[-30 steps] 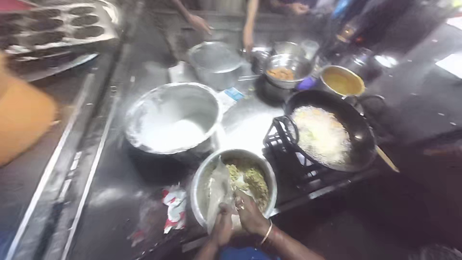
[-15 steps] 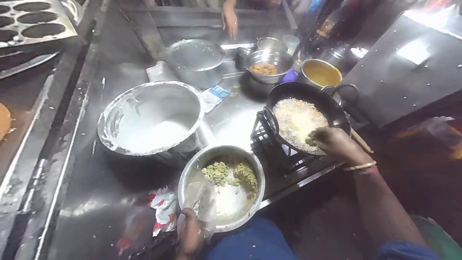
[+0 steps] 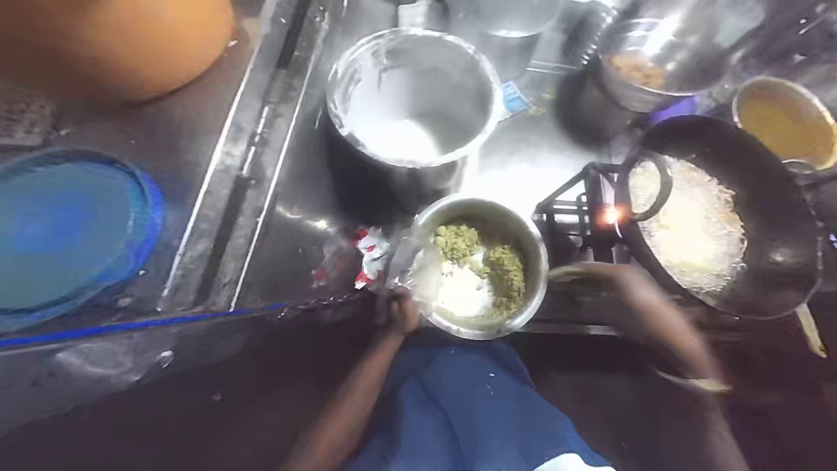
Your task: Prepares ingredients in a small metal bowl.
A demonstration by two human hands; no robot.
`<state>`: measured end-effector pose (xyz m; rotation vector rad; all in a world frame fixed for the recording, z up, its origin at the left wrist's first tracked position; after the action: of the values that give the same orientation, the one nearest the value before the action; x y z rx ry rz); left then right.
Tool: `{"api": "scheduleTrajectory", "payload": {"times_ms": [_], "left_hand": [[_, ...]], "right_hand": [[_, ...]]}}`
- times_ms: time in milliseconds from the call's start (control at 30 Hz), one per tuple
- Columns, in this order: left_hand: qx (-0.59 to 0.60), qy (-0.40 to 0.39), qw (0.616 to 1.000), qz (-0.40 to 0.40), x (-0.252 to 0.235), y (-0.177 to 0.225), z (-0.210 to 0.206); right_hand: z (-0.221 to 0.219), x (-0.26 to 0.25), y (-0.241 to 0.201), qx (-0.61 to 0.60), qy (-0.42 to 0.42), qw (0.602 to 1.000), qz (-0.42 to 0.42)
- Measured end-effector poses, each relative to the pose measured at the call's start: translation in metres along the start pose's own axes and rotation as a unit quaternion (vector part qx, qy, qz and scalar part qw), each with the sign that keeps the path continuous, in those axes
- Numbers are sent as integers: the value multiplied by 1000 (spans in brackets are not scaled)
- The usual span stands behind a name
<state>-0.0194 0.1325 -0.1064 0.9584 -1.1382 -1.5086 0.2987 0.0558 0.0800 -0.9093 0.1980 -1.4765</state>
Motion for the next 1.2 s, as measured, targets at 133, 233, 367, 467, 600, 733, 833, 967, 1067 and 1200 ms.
{"api": "scheduleTrajectory", "payload": {"times_ms": [133, 233, 367, 467, 600, 733, 833, 967, 1067, 1200], "left_hand": [[-143, -86, 986, -5, 4, -21, -31], [-186, -101, 977, 11, 6, -24, -39], [-214, -43, 975, -40, 9, -12, -42], [-226, -55, 972, -17, 10, -15, -42], [-82, 15, 996, -34, 5, -25, -30], [72, 44, 996, 12, -11, -9, -2], [254, 9, 966, 51, -19, -11, 8], [226, -90, 970, -2, -15, 8, 12], [237, -113, 965, 2, -12, 20, 2], [289, -69, 952, 81, -13, 32, -20]], "right_hand": [[-167, -153, 51, 122, -295, 939, -129], [-218, -193, 97, 109, -242, 938, -224], [-265, -160, 93, 81, -338, 892, -289], [-265, -137, 66, 93, -435, 862, -242], [-216, -127, 23, 34, -431, 891, -138], [-205, -144, 42, -342, -295, 888, -90], [-181, -130, 67, -467, -133, 866, -120], [-171, -116, 90, -561, -33, 820, -107], [-162, -108, 93, -472, 6, 870, -143], [-138, -90, 92, -318, 91, 918, -217]]}}
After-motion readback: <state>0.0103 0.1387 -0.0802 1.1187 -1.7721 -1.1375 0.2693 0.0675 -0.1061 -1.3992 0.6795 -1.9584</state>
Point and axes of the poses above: each hand's wrist, its own x-axis away from the middle knuckle, its own z-axis out of the back of the hand, y = z × x, the point moved 9 cm from there along -x, towards the middle knuckle, and after that the axes turned 13 degrees about -y, right-handed, at the moved point
